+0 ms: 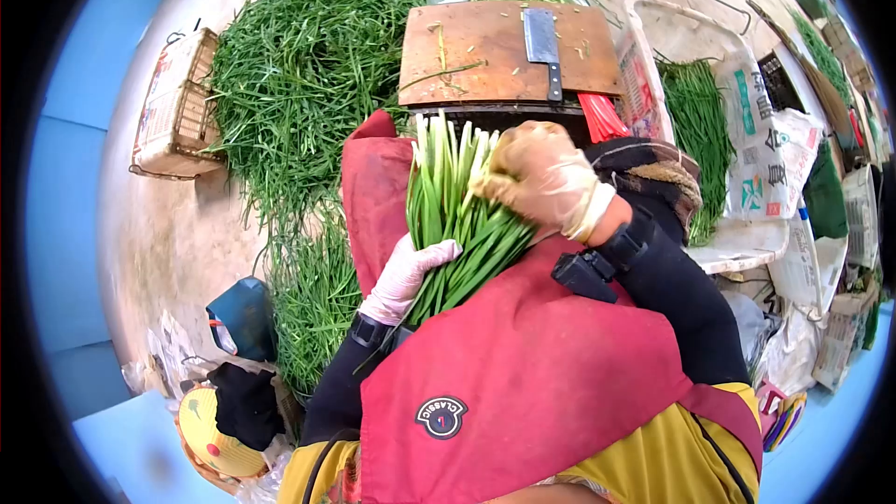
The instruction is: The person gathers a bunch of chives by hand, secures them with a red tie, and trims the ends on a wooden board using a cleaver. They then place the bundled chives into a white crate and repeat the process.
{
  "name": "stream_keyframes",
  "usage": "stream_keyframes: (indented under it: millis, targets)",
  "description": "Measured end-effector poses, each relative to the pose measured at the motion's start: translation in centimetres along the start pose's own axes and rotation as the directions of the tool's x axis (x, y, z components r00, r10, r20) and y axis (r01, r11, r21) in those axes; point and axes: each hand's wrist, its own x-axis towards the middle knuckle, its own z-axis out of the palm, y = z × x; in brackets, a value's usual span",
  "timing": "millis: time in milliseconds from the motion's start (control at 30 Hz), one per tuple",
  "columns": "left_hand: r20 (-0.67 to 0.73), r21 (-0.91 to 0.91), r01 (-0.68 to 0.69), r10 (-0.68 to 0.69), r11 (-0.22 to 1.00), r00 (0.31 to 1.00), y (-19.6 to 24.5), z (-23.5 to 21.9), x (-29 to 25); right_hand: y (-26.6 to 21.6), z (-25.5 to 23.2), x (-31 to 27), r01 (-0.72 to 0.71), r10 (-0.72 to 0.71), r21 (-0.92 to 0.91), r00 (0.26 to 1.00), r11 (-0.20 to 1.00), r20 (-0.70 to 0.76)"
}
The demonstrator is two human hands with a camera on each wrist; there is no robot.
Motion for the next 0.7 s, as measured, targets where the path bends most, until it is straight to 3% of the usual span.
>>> stream_keyframes:
  millis: [33, 100, 133, 300, 400, 433, 567, 633, 700]
  targets:
    - [0.004, 0.005, -0.001, 0.001, 1.0, 1.0, -0.3, -0.4, 0.0, -0.4, -1.1, 0.1, -0.08, 0.08, 0.029, 0.997, 0.996, 0.022]
    - [-0.015, 0.029, -0.001, 0.002, 1.0, 1.0, -0.2, -0.2, -0.2, 0.4, -0.8, 0.0, 0.166, -0.057, 0.278, 0.931, 0.946, -0.36]
    - [-0.006, 0.036, -0.003, 0.003, 0.999, 1.0, -0.1, -0.1, -0.2, 0.3, -0.8, 0.6, 0.276, -0.173, 0.238, 0.91, 0.931, -0.378]
    - [0.042, 0.02, 0.046, -0.047, 0.999, 0.998, 0.1, 0.2, -0.1, -0.4, 0.6, 2.3, 0.417, -0.408, 0.076, 0.906, 0.906, -0.114]
    - [0.031, 0.026, -0.004, 0.003, 1.0, 1.0, 0.0, 0.5, -0.3, -0.5, 0.0, 2.8, 0.231, -0.242, 0.294, 0.97, 0.928, 0.0]
    - [0.035, 0.06, -0.026, 0.024, 0.998, 0.999, 0.0, 0.5, -0.3, 0.2, 0.7, 2.9, 0.337, -0.33, 0.231, 0.941, 0.913, -0.072]
    - [0.032, 0.068, 0.003, -0.006, 0.998, 0.999, -0.5, -0.2, 0.2, 1.9, 0.7, 2.4, 0.355, -0.308, 0.342, 0.933, 0.87, -0.185]
    - [0.034, 0.048, 0.012, -0.014, 0.999, 0.999, -0.1, 0.2, 0.1, 2.4, 0.6, 2.7, 0.421, -0.381, 0.39, 0.907, 0.819, -0.178]
    - [0.037, 0.031, 0.03, -0.031, 0.999, 0.999, 0.0, 0.5, -0.1, 1.1, 0.0, 2.1, 0.4, -0.394, 0.266, 0.916, 0.877, -0.078]
